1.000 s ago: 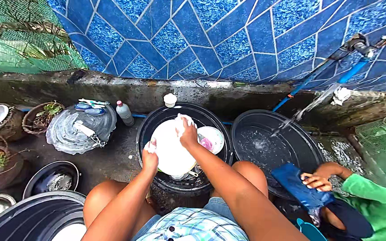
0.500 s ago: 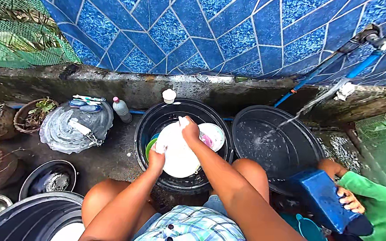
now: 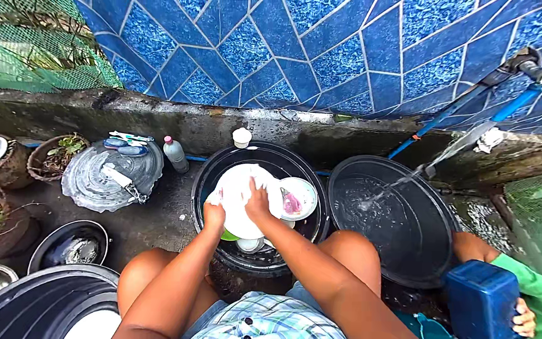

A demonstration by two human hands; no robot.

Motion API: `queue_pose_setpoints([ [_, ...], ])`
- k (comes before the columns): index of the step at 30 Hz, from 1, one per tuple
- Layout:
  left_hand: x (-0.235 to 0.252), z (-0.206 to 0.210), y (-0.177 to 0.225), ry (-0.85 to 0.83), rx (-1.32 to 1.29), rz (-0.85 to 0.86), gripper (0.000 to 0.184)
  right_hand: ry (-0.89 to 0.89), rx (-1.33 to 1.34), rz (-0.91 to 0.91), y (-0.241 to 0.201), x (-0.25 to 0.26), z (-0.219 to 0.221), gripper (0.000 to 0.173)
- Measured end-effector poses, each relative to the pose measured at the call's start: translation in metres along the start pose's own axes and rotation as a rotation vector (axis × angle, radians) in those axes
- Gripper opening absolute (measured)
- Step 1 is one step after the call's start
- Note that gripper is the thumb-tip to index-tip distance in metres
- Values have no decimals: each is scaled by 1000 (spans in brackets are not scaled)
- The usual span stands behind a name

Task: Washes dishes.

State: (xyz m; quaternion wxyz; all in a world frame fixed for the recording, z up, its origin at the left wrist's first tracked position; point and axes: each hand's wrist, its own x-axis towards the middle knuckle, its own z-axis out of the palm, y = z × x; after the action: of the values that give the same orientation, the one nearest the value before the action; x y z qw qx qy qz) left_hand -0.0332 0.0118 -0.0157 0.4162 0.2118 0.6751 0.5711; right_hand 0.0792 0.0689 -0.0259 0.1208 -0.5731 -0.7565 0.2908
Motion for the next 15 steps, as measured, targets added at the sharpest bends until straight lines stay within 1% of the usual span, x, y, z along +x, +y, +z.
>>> queue_pose_setpoints([
  [1, 3, -1, 2, 28, -19, -2, 35, -117, -15, -85, -8, -15, 7, 59],
  [3, 8, -5, 3, 83, -58, 10, 31, -207, 40, -272, -16, -46, 14, 50],
  [4, 11, -8, 5, 107, -82, 16, 33, -179, 86, -351, -12, -57, 14, 41],
  [6, 12, -17, 10, 135, -95, 43, 40, -18, 134, -489, 13, -64, 7, 28],
  [7, 12, -20, 13, 132, -89, 59, 42, 51, 126, -494, 28, -58, -2, 26],
  [9, 11, -22, 18, 95, -64, 80, 39, 171, 91, -397, 49, -30, -24, 25],
  [10, 8, -20, 17, 67, -42, 85, 38, 197, 91, -324, 50, -15, -35, 28],
  [12, -1, -14, 13, -7, -8, 81, 33, 307, 68, -306, 39, 11, -44, 30],
  [13, -4, -10, 12, -27, -8, 75, 33, 311, 59, -309, 26, 17, -43, 32],
  [15, -6, -4, 13, -13, -55, 48, 33, 187, 58, -318, -7, 6, -28, 42],
])
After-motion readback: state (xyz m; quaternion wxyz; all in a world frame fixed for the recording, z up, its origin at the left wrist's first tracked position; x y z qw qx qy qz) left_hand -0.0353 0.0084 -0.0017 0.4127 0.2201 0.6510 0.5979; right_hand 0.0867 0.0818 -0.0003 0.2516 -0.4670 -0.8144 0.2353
